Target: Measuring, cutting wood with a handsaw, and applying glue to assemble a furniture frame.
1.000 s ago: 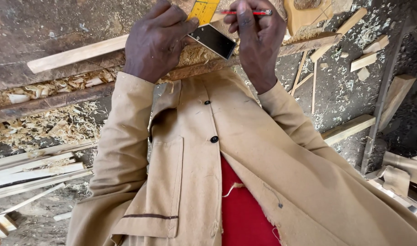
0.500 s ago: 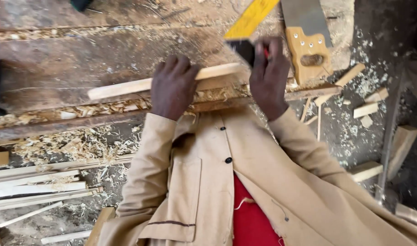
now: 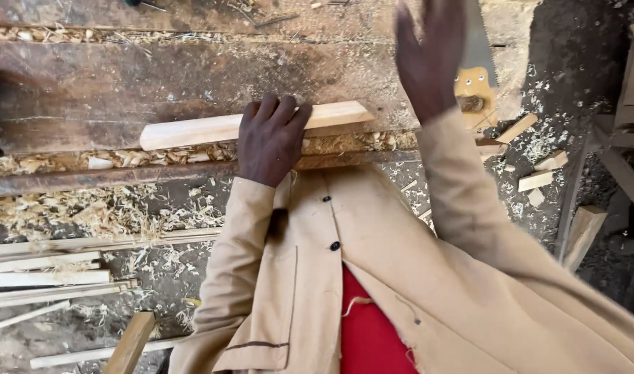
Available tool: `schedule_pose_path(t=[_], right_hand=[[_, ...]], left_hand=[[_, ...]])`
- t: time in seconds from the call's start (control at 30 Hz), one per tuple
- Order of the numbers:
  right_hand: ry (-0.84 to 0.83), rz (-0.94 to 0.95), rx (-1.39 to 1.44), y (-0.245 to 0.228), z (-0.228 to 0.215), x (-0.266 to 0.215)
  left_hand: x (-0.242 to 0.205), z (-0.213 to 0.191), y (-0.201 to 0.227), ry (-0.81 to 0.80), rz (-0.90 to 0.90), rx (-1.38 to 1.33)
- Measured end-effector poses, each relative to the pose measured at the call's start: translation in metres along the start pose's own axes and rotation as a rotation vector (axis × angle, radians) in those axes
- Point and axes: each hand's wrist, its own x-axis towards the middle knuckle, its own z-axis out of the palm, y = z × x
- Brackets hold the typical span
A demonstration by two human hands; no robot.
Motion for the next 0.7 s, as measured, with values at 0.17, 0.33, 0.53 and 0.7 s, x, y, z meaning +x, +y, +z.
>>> schedule_pose_path(t=[0.17, 0.33, 0.53, 0.7], right_hand=[[-0.088, 0.221, -0.266, 0.010, -0.038, -0.094], [0.119, 0.123, -0.283, 0.054, -0.031, -0.129], [0.001, 0.325, -0.182, 0.044, -0.043, -0.118], [0.048, 0.296, -0.231, 0.054, -0.049, -0.119]], left_hand=[[0.028, -0.015, -0.006, -0.083, 0.002, -0.072], [0.056, 0.013, 0.010, -0.192, 0.055, -0.214], [0.115, 0.022, 0.045, -0.377, 0.010, -0.091], [0.131, 0.038, 0.055, -0.466, 0.020, -0.002]])
